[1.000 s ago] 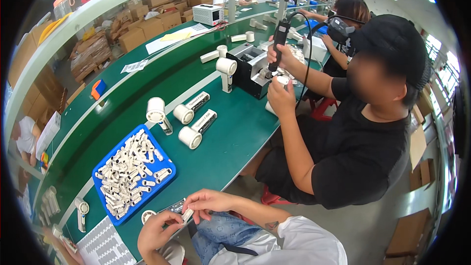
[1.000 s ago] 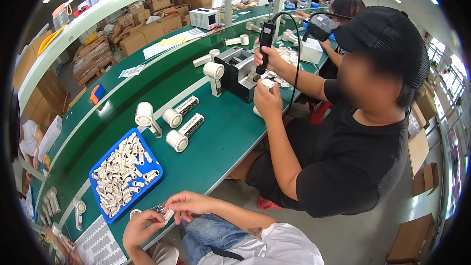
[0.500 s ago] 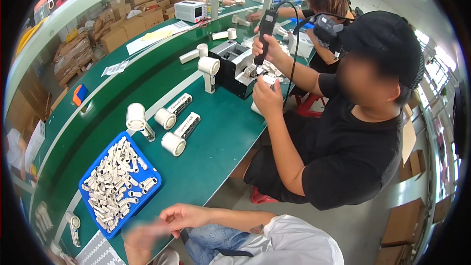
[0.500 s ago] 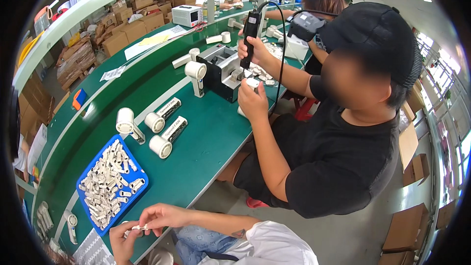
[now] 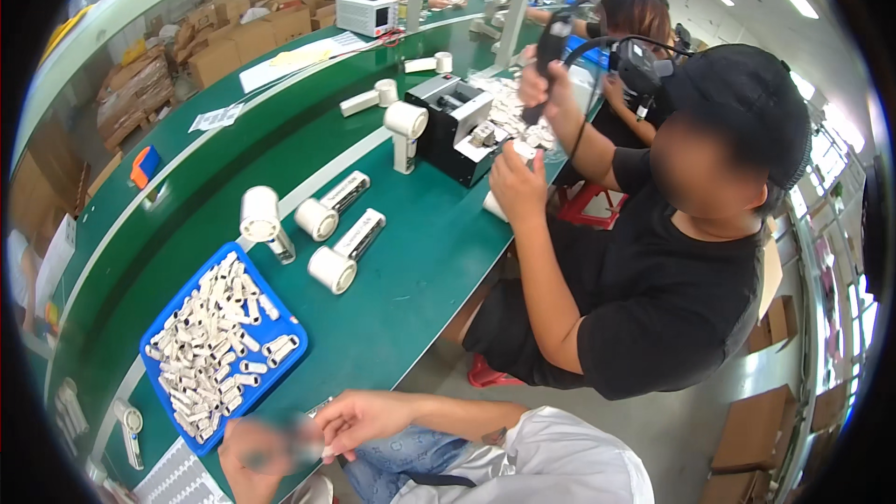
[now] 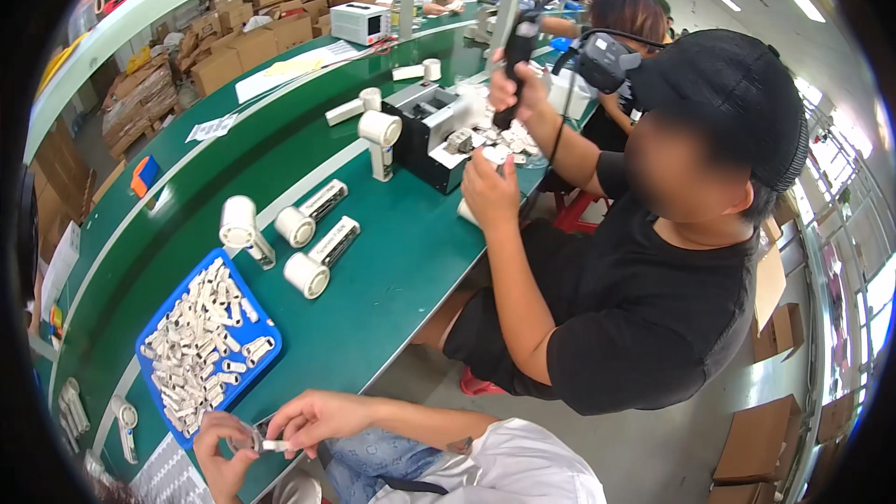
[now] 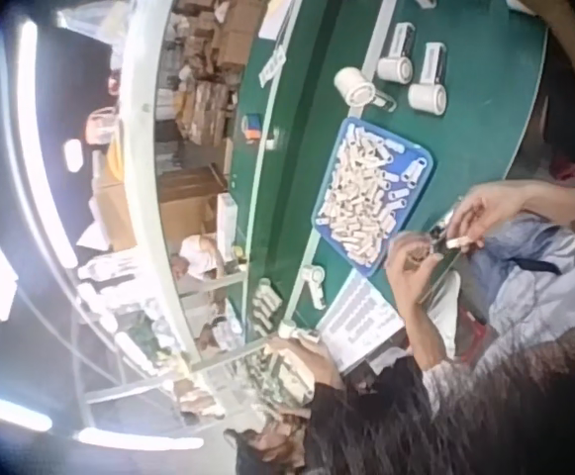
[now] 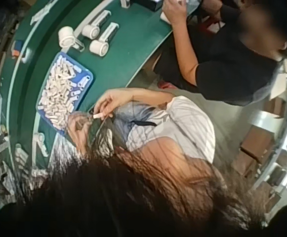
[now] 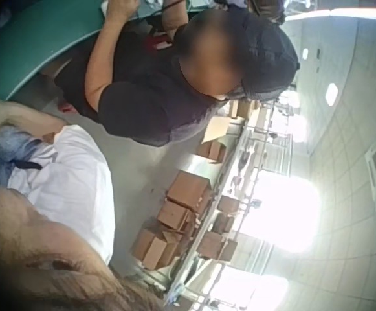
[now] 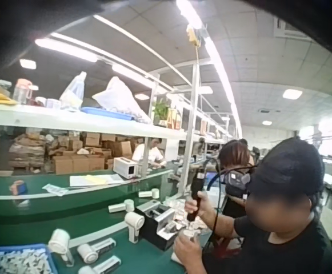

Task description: The person assembles small white electronic devices by hand at a green workbench. They pick up a device body, insert a small white plastic component into it, and place the assembled unit on the table. The process is repeated continuously with multiple units.

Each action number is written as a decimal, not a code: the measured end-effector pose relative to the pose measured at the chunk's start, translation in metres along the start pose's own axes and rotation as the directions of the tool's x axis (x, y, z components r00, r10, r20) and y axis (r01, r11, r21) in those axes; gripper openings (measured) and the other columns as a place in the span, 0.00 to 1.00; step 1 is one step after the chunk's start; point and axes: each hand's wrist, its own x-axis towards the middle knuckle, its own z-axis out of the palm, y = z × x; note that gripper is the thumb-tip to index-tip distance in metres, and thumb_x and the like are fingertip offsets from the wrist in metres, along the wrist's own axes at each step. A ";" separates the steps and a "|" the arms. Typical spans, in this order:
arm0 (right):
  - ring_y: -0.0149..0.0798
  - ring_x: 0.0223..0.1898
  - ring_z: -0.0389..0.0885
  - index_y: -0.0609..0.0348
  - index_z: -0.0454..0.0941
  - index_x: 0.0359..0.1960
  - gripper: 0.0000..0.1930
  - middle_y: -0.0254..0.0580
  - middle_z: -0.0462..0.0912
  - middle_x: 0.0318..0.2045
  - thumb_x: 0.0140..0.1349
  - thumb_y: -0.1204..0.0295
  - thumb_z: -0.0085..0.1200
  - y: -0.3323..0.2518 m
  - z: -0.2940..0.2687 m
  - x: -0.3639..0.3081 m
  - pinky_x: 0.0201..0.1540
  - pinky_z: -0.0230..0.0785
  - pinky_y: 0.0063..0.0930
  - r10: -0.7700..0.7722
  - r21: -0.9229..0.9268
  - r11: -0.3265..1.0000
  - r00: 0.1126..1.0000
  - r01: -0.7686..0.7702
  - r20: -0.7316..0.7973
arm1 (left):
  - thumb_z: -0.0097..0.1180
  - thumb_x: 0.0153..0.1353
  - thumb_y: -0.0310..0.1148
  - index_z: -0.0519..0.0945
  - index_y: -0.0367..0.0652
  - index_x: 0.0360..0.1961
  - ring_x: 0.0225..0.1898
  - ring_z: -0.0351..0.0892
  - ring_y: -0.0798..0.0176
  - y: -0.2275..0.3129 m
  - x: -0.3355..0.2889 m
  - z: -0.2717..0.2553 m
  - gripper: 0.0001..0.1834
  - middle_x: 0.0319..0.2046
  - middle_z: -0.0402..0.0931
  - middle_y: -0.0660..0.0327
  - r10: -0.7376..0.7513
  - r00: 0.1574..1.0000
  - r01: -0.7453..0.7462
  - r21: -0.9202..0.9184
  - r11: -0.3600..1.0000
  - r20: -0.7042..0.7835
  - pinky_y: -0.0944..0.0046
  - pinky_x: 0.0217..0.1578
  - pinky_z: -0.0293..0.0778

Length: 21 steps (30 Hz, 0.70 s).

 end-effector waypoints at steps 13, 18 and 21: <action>0.48 0.38 0.85 0.68 0.78 0.43 0.10 0.53 0.85 0.41 0.65 0.74 0.59 -0.084 0.083 -0.024 0.41 0.78 0.37 -0.445 0.003 0.881 0.826 0.474 0.345 | 0.76 0.40 0.28 0.83 0.43 0.35 0.42 0.80 0.51 0.002 -0.004 0.038 0.19 0.37 0.82 0.58 -0.245 0.931 0.321 0.292 0.901 -0.269 0.57 0.45 0.75; 0.46 0.38 0.83 0.63 0.81 0.40 0.12 0.46 0.83 0.40 0.53 0.84 0.62 -0.066 0.062 -0.005 0.43 0.77 0.36 -0.381 -0.865 0.476 0.924 0.156 -0.043 | 0.76 0.39 0.27 0.83 0.43 0.38 0.43 0.81 0.53 -0.009 -0.012 0.045 0.21 0.41 0.81 0.58 -0.129 0.933 0.224 0.261 0.939 -0.337 0.58 0.46 0.77; 0.42 0.36 0.82 0.63 0.82 0.43 0.13 0.43 0.81 0.39 0.54 0.82 0.61 -0.044 0.030 0.017 0.39 0.76 0.31 -0.355 -0.958 0.287 0.925 -0.027 -0.132 | 0.76 0.37 0.27 0.83 0.44 0.38 0.42 0.81 0.53 -0.017 -0.016 0.052 0.22 0.40 0.82 0.59 -0.074 0.909 0.191 0.251 0.949 -0.409 0.57 0.44 0.77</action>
